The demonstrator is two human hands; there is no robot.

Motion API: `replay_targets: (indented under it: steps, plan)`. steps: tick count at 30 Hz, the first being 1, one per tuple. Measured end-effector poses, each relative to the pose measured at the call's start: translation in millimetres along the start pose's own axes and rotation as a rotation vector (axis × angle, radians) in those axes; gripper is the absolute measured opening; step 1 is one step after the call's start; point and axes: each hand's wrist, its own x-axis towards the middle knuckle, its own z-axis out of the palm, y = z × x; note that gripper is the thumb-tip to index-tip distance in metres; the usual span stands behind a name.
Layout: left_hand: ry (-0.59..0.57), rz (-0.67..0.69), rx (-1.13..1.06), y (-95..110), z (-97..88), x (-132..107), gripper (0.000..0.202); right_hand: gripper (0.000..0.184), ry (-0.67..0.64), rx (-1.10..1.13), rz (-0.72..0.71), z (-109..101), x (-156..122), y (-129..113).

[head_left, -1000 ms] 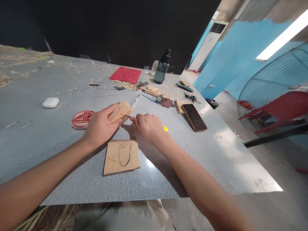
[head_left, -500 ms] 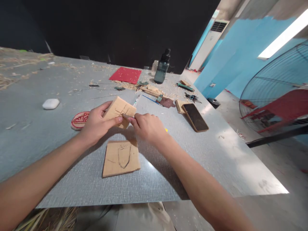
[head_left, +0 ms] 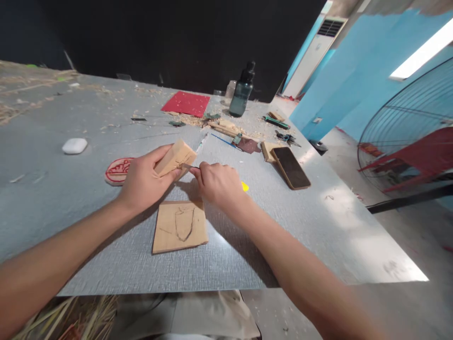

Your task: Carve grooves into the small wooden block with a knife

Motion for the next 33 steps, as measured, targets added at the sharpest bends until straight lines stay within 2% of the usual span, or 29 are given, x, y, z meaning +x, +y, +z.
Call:
replay_targets:
  steps: [5, 11, 17, 22, 28, 33]
  plan:
    - [-0.014, -0.006, 0.029, 2, 2.1, -1, 0.044, 0.065, -0.003, -0.005, 0.017, 5, 6, 5]
    - [0.05, -0.023, -0.017, -1, 1.5, 3, 0.043, 0.062, 0.019, 0.002, -0.021, 8, 11, 11]
    - [0.012, -0.201, -0.313, -11, 5.9, 7, 0.052, 0.062, -0.012, 0.059, -0.023, 6, 9, 11]
    - [0.008, -0.303, -0.531, -8, 8.3, 9, 0.062, 0.06, -0.001, 0.109, 0.001, 2, 4, 9]
    - [0.032, -0.282, -0.537, -3, 7.4, 10, 0.052, 0.06, 0.017, 0.095, -0.004, -3, 2, 9]
    - [0.043, -0.242, -0.511, -6, 6.2, 10, 0.055, 0.061, 0.009, 0.077, 0.0, -6, 2, 9]
